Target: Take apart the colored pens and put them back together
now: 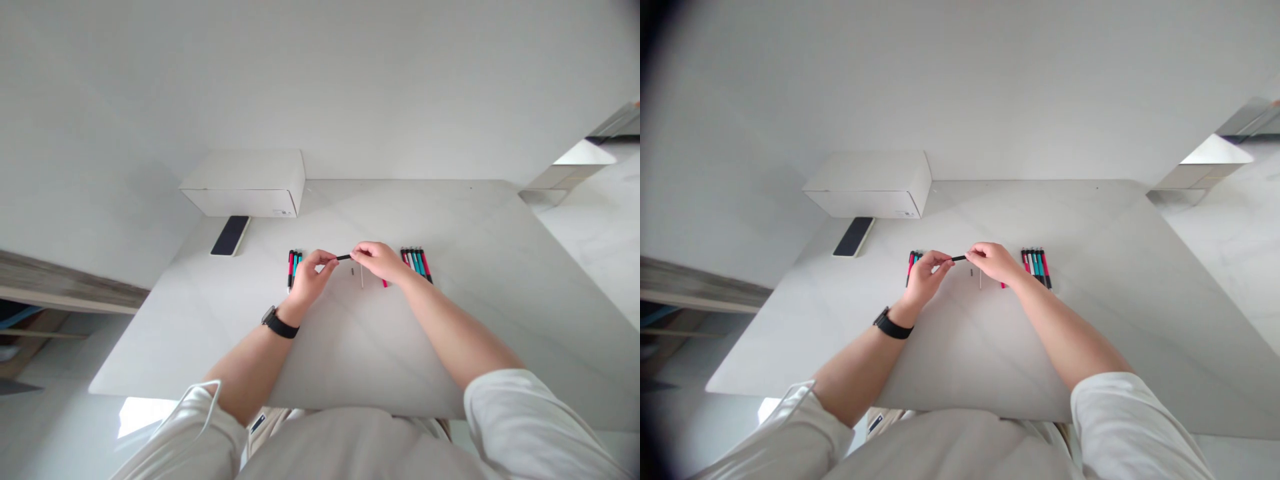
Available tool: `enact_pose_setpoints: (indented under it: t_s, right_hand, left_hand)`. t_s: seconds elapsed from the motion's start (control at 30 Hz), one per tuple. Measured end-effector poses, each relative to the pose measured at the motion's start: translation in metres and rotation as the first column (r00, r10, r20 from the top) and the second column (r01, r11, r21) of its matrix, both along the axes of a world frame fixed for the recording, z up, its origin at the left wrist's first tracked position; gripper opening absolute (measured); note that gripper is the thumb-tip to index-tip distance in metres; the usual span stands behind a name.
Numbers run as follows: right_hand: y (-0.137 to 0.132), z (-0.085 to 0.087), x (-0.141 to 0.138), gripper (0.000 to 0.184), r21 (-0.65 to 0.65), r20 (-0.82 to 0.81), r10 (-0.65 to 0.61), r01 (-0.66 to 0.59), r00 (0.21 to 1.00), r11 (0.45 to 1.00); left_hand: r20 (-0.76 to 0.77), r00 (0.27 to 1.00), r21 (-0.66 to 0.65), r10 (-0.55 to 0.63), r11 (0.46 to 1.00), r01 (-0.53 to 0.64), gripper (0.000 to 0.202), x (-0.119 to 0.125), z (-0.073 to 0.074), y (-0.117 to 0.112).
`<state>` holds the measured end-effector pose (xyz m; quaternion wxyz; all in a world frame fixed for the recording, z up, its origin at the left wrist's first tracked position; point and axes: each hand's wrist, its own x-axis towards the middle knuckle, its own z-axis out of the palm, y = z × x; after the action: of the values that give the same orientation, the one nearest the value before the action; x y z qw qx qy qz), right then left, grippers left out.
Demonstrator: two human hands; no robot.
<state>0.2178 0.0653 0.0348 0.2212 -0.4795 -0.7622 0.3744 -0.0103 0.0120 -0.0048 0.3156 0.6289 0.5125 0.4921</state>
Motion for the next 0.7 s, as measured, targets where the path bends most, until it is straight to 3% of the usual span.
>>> enact_pose_setpoints:
  t_s: [0.37, 0.63, 0.7]
  right_hand:
    - [-0.007, 0.002, -0.007, 0.022, 0.216, -0.055, 0.020, -0.008, 0.998, 0.976]
    - [-0.011, 0.008, -0.008, 0.040, 0.058, -0.022, 0.039, -0.038, 0.999, 0.998]
    - [-0.011, 0.007, -0.007, 0.034, 0.064, -0.036, 0.053, -0.051, 0.998, 0.997]
  left_hand:
    - [0.327, 0.943, -0.149, -0.054, 0.983, 0.108, 0.029, -0.002, -0.011, 0.007]
    - [0.278, 0.959, -0.117, -0.061, 0.988, 0.097, 0.028, -0.002, -0.010, 0.006]
    - [0.274, 0.960, -0.110, -0.057, 0.990, 0.090, 0.027, -0.002, -0.011, 0.006]
